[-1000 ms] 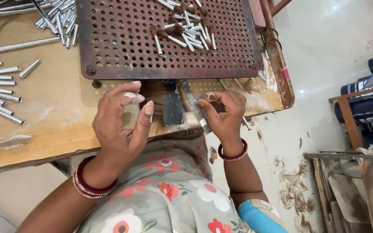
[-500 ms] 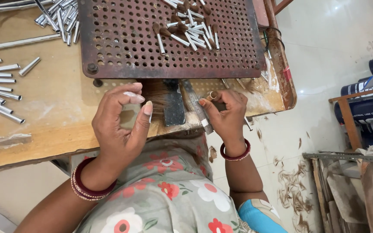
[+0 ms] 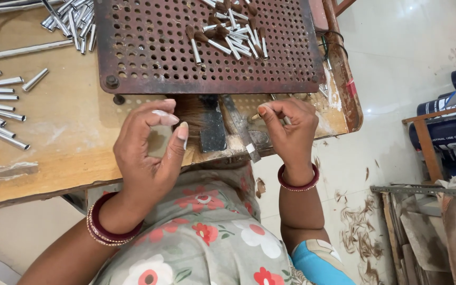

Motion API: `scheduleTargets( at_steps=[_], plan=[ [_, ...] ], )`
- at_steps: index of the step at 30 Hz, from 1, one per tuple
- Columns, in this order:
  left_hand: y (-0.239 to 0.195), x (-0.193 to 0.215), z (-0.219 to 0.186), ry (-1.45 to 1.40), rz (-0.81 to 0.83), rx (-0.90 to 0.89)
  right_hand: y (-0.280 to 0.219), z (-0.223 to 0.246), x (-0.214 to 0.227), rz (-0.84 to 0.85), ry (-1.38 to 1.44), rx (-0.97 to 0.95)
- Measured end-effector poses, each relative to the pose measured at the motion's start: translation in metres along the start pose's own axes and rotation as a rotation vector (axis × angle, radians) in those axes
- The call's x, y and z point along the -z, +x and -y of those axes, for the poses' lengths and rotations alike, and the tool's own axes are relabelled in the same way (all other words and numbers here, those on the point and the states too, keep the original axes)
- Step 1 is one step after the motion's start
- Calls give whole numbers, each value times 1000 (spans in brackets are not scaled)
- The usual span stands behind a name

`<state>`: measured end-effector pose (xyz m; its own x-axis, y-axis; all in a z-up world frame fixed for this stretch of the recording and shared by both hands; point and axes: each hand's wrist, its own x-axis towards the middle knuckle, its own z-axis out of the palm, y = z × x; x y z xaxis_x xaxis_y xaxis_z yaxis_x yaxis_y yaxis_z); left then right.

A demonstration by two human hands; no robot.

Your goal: Assembling small brushes by inserting hair/bristles into metal tubes and securing them.

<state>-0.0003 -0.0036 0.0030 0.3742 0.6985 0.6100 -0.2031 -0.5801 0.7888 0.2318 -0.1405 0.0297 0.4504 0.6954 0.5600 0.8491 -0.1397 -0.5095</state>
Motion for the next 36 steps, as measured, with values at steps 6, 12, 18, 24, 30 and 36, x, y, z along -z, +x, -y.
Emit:
scheduleTargets(
  at_steps=[6,12,18,24,30,36],
  plan=[
    [4,-26,-28,-125,120,19,-37,-4,-30,-362,986,-156],
    [-2,-47,-40,-368,308,255,-59,33,-39,-359,980,-79],
    [-14,-49,-41,-392,325,240,-67,36,-44,-308,881,73],
    [-15,-46,-43,-307,283,110,-66,34,-27,-80,701,83],
    [-22,-43,-32,-313,250,43,-72,47,-43,-272,334,148],
    [12,29,-19,330,220,-493,-67,36,-62,-394,635,245]
  ],
)
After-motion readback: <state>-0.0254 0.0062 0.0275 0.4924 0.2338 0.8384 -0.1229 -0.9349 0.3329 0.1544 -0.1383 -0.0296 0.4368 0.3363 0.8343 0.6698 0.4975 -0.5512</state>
